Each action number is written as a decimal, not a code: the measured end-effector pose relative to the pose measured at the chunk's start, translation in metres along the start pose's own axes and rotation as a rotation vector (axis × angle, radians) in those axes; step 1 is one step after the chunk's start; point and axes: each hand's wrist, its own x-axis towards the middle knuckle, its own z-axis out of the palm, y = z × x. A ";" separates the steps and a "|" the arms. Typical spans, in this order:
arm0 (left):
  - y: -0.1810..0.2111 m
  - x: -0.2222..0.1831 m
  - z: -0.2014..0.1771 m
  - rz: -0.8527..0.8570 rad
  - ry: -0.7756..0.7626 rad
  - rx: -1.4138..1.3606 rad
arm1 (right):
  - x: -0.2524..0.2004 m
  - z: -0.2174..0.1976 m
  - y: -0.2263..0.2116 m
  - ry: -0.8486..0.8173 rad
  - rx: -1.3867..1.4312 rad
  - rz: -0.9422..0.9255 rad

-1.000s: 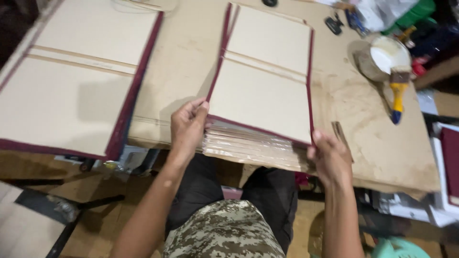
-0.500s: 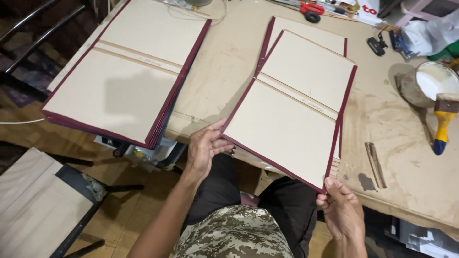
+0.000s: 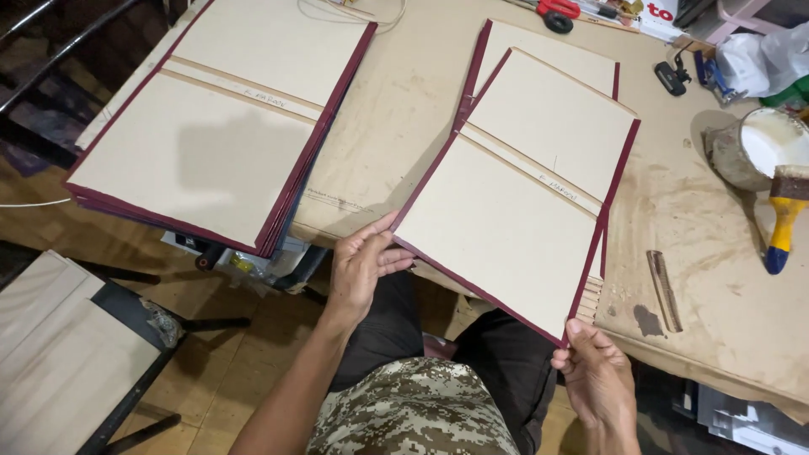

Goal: Assembling book covers by folding and pressing the outer material over cardboard inserts at a workbench.

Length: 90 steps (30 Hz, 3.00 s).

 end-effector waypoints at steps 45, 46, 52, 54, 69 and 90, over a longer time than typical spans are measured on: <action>0.127 0.120 0.100 1.081 -0.288 0.629 | 0.077 0.271 -0.164 -0.017 -0.968 -1.777; 0.127 0.119 0.102 1.077 -0.287 0.626 | 0.084 0.250 -0.170 -0.019 -0.972 -1.774; 0.120 0.132 0.109 1.039 -0.289 0.614 | 0.109 0.112 -0.214 -0.092 -0.889 -1.802; 0.114 0.134 0.111 0.923 -0.313 0.495 | 0.100 0.070 -0.225 0.050 -0.946 -1.627; 0.114 0.132 0.121 0.833 -0.263 0.501 | 0.137 0.097 -0.188 0.053 -0.141 -1.116; 0.022 0.145 0.102 0.994 0.006 0.551 | 0.114 0.037 -0.138 -0.139 -0.660 -0.903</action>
